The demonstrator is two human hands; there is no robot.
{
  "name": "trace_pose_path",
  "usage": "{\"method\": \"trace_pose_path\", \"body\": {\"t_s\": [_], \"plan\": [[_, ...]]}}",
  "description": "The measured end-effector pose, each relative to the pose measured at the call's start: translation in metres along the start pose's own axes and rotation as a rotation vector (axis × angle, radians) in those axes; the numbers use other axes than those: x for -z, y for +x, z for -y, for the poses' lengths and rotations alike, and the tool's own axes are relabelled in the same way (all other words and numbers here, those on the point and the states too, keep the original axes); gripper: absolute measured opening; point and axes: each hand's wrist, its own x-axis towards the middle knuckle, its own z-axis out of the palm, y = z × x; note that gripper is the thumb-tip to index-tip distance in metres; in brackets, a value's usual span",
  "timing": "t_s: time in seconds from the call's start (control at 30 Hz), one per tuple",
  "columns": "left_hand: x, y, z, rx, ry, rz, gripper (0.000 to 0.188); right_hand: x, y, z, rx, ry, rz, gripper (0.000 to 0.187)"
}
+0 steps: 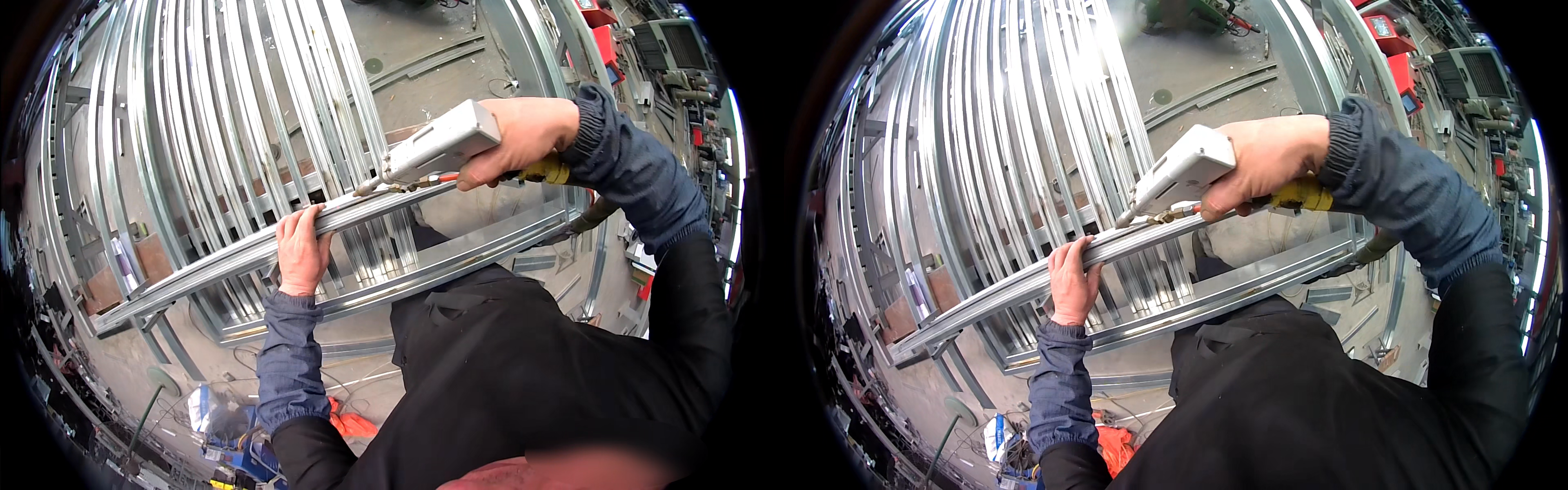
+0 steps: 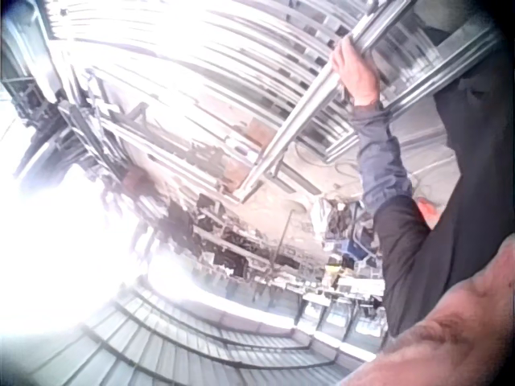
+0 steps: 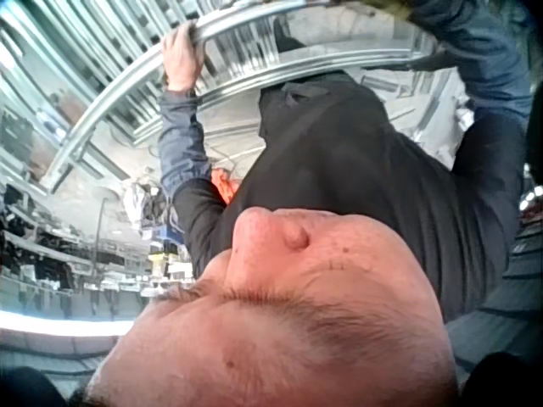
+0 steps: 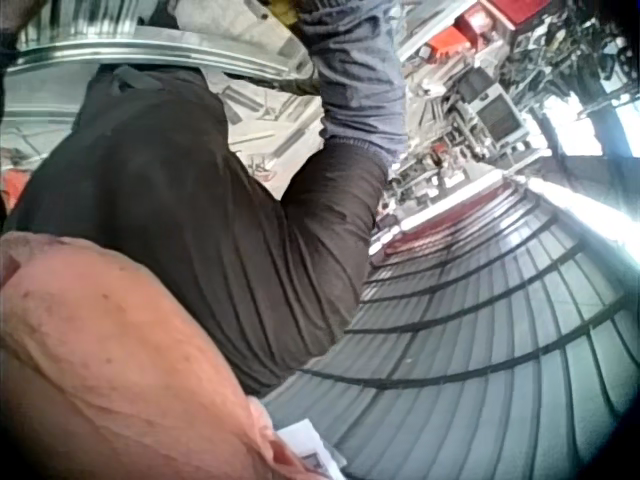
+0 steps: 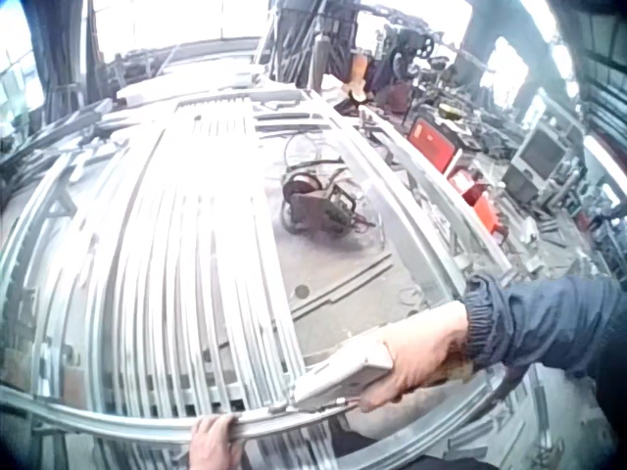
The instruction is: The person positions and aligns metal frame components on a workbench, then uses a handheld welding tool to join the metal pieces together. The person repeatedly adjusts the frame and applies welds at various joints to assemble the structure.
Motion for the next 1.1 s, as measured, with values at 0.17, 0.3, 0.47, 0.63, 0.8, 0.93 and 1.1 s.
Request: {"method": "trace_pose_path", "body": {"t_s": [0.17, 0.3, 0.47, 0.63, 0.8, 0.93, 1.1], "plan": [[-0.001, 0.001, 0.007, -0.141, 0.065, -0.002, 0.053, 0.022, 0.041, -0.024, 0.05, -0.007, 0.144, 0.049], [-0.004, 0.002, 0.011, -0.228, 0.104, -0.039, 0.035, 0.029, 0.055, -0.03, 0.025, -0.031, 0.203, 0.049], [0.002, 0.007, 0.005, -0.102, -0.037, -0.008, 0.032, 0.034, 0.064, -0.038, 0.041, -0.003, 0.218, 0.047], [0.009, 0.026, -0.019, 0.414, -0.247, 0.051, 0.036, 0.041, 0.068, -0.037, -0.001, -0.033, 0.244, 0.045], [0.015, 0.052, -0.013, 0.459, -0.172, 0.265, 0.035, 0.045, 0.076, -0.043, 0.009, -0.058, 0.244, 0.042], [0.018, 0.059, -0.003, 0.528, -0.222, 0.35, 0.034, 0.046, 0.085, -0.05, 0.042, -0.041, 0.27, 0.04], [0.014, 0.053, -0.002, 0.476, -0.172, 0.313, 0.032, 0.046, 0.09, -0.053, 0.067, -0.02, 0.284, 0.04]]}}
